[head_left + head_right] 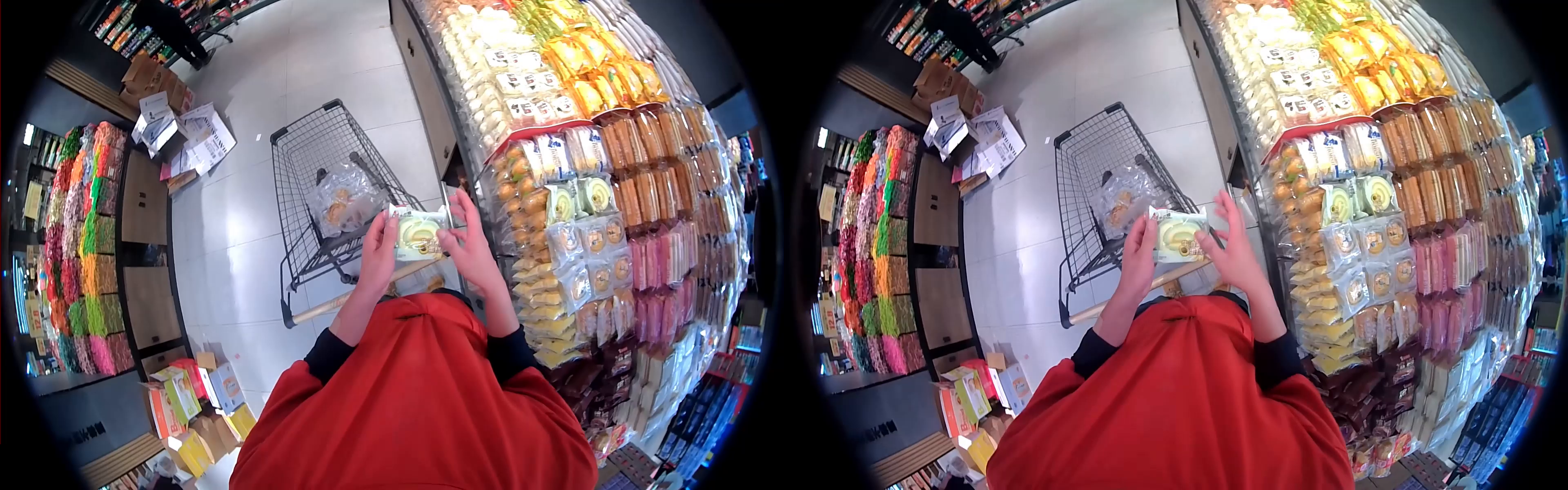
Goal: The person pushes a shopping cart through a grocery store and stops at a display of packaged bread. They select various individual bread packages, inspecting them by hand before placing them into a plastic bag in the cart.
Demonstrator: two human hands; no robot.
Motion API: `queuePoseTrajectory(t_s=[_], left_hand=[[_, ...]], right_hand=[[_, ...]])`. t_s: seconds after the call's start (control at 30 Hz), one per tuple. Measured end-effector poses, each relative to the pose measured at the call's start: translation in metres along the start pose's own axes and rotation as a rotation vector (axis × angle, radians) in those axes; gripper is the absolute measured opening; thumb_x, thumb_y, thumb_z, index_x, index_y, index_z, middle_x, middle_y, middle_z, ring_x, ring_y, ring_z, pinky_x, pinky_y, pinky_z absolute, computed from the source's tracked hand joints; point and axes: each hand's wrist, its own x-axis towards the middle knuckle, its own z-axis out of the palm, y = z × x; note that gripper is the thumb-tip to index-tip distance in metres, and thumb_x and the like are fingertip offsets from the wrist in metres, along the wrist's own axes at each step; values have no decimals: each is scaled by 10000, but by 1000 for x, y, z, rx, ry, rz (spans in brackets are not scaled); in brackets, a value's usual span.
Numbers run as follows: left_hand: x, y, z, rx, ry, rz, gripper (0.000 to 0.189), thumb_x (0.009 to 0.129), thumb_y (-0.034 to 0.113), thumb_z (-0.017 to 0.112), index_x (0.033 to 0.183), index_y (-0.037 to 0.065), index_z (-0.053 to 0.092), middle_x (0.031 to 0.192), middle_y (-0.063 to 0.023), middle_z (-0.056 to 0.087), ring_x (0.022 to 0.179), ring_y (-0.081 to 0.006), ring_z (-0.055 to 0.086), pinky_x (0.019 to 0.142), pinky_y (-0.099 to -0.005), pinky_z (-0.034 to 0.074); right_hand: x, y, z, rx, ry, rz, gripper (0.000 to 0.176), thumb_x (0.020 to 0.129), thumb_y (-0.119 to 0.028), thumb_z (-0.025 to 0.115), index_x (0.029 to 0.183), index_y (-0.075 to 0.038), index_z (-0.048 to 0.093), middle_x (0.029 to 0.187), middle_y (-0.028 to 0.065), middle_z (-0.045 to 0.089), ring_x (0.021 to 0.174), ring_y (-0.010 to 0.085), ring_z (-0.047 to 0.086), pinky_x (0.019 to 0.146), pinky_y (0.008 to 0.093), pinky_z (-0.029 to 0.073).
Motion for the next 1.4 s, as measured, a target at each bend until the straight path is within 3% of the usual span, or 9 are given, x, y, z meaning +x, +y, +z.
queuePoseTrajectory(t_s=[0.03,0.13,0.47,0.73,0.83,0.93,1.1,1.2,1.4], left_hand=[[-2,0,0,-17,8,-16,327,1137,257,510,1342,23,610,1182,-5,654,1058,-55,573,937,-238,471],[-1,0,-2,-35,14,-24,307,1135,264,519,1297,27,628,1162,3,659,1047,-45,572,919,-232,470],[-2,-16,-5,67,128,-20,222,1106,260,587,1141,60,677,972,41,660,871,-29,568,779,-215,465],[-2,-32,-13,-7,197,-37,217,1102,254,596,1051,56,669,888,58,608,812,-19,532,724,-216,444],[-2,-43,-24,-25,201,-138,226,1105,253,586,1168,49,660,973,36,663,875,-33,582,781,-218,475],[2,-58,-52,-12,62,-181,393,1084,229,616,1410,20,550,1257,-43,687,1084,-76,631,943,-255,506],[29,-65,-105,31,64,-253,409,1059,143,636,1428,-1,533,1334,-60,664,1187,-125,640,1032,-287,514],[66,-79,-158,-136,193,-358,321,1029,143,688,1297,-2,587,1089,-34,682,1007,-107,678,839,-268,564],[189,-171,-303,-106,509,-388,358,1015,171,710,1283,-29,583,1173,-102,693,900,-166,743,690,-233,555]], right_hand=[[-1,9,0,4,-11,8,733,1000,-287,729,1600,-63,373,1547,139,474,1410,259,491,1079,385,485],[2,4,8,458,-99,349,357,1128,-270,514,1404,-66,611,1139,-16,695,931,46,653,765,220,532],[3,37,9,394,-46,354,304,1086,-258,615,1256,-26,712,1070,-6,730,913,55,654,770,233,527],[-3,61,5,425,-265,471,452,1063,-145,623,1477,-7,507,1321,77,662,1134,112,644,932,269,528],[7,74,15,420,-238,434,440,1046,-113,643,1450,8,517,1298,81,673,1127,115,650,929,272,530],[22,78,32,440,-178,428,446,1034,-87,653,1442,27,512,1307,98,667,1158,133,644,970,279,519],[55,91,66,438,-247,438,489,1028,-77,661,1477,16,491,1380,108,627,1237,158,620,1054,299,499],[56,124,80,118,-251,429,411,1053,-129,631,1443,-29,550,1361,99,641,1216,174,629,966,314,535],[39,146,93,-818,-366,222,285,994,-268,690,1196,-68,700,1072,134,735,970,334,724,821,422,576]])
